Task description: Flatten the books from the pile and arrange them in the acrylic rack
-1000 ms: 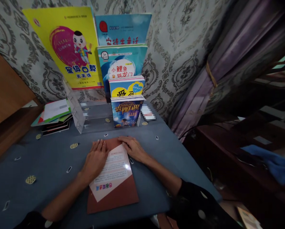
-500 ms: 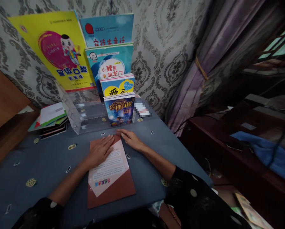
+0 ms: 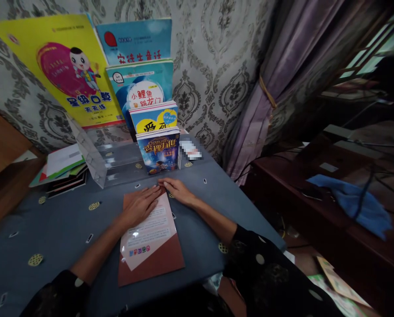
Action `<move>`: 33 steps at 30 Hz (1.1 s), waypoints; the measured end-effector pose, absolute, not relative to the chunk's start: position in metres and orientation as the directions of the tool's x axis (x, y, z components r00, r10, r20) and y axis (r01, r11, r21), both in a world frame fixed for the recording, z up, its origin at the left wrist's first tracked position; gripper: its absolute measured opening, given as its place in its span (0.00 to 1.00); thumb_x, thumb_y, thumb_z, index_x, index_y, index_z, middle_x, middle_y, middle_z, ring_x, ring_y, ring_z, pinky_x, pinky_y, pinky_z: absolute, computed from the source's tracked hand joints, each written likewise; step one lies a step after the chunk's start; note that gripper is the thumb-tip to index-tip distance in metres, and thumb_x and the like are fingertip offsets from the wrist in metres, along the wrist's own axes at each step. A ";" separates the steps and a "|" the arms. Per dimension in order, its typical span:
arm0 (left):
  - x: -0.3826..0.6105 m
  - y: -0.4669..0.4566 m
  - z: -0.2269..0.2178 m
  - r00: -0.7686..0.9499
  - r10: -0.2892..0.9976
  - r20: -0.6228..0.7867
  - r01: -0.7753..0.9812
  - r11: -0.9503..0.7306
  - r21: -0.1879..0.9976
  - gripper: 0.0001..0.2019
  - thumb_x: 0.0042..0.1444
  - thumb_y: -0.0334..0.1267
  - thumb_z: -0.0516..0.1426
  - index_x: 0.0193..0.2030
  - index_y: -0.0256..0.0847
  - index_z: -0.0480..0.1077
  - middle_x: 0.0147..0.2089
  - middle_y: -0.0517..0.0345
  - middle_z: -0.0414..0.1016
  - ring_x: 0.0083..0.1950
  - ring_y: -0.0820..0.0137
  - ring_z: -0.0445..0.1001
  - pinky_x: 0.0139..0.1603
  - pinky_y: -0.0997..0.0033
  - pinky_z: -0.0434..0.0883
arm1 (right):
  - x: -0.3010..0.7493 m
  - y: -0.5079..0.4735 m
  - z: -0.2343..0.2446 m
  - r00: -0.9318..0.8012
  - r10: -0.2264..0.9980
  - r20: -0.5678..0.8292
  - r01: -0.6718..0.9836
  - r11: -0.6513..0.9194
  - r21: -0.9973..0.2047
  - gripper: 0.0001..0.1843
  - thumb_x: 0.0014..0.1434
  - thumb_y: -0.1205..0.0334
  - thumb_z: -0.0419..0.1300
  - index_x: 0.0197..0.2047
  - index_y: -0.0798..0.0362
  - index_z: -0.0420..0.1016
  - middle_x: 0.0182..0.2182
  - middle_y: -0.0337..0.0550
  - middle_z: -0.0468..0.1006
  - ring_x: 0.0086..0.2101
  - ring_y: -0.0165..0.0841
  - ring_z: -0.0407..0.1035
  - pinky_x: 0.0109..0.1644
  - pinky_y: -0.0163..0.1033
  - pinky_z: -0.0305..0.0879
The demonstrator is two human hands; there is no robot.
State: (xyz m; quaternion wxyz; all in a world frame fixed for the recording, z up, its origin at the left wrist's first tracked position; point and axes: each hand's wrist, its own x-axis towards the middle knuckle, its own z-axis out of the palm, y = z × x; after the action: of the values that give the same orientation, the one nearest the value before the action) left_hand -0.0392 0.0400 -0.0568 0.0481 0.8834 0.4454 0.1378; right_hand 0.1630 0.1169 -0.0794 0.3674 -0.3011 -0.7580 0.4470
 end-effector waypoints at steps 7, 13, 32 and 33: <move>-0.042 0.042 -0.056 0.567 0.801 0.193 0.774 -0.598 0.208 0.22 0.72 0.42 0.42 0.70 0.46 0.55 0.71 0.56 0.59 0.72 0.67 0.56 0.71 0.55 0.57 | 0.163 0.102 -0.068 -0.542 0.752 0.374 0.229 0.561 -0.796 0.19 0.66 0.62 0.50 0.53 0.53 0.77 0.53 0.49 0.79 0.54 0.41 0.72 0.60 0.51 0.65; -0.050 0.060 -0.060 0.536 0.810 0.237 0.801 -0.577 0.160 0.22 0.71 0.40 0.42 0.69 0.44 0.58 0.70 0.54 0.62 0.71 0.65 0.58 0.69 0.54 0.59 | 0.163 0.098 -0.064 -0.539 0.744 0.396 0.217 0.577 -0.787 0.18 0.66 0.63 0.50 0.53 0.50 0.77 0.53 0.46 0.79 0.53 0.40 0.72 0.59 0.49 0.66; -0.035 0.076 -0.058 0.553 0.781 0.288 0.776 -0.610 0.163 0.19 0.69 0.38 0.46 0.63 0.43 0.66 0.65 0.50 0.69 0.67 0.61 0.64 0.66 0.49 0.61 | 0.161 0.118 -0.081 -0.374 0.875 0.308 0.104 0.369 -0.924 0.19 0.69 0.52 0.48 0.54 0.50 0.74 0.50 0.48 0.80 0.50 0.40 0.75 0.54 0.49 0.72; -0.035 0.076 -0.058 0.557 0.782 0.281 0.774 -0.611 0.166 0.19 0.69 0.38 0.46 0.63 0.43 0.66 0.65 0.50 0.68 0.68 0.61 0.63 0.66 0.49 0.61 | 0.162 0.117 -0.080 -0.366 0.876 0.314 0.110 0.375 -0.920 0.19 0.69 0.52 0.48 0.54 0.50 0.73 0.50 0.48 0.80 0.49 0.40 0.75 0.54 0.49 0.72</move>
State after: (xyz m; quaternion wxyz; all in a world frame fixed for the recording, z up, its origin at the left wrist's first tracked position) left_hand -0.0346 0.0765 -0.0575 0.0117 0.8821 0.4410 0.1650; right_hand 0.1619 0.1174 -0.0803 0.4403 -0.3510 -0.7027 0.4349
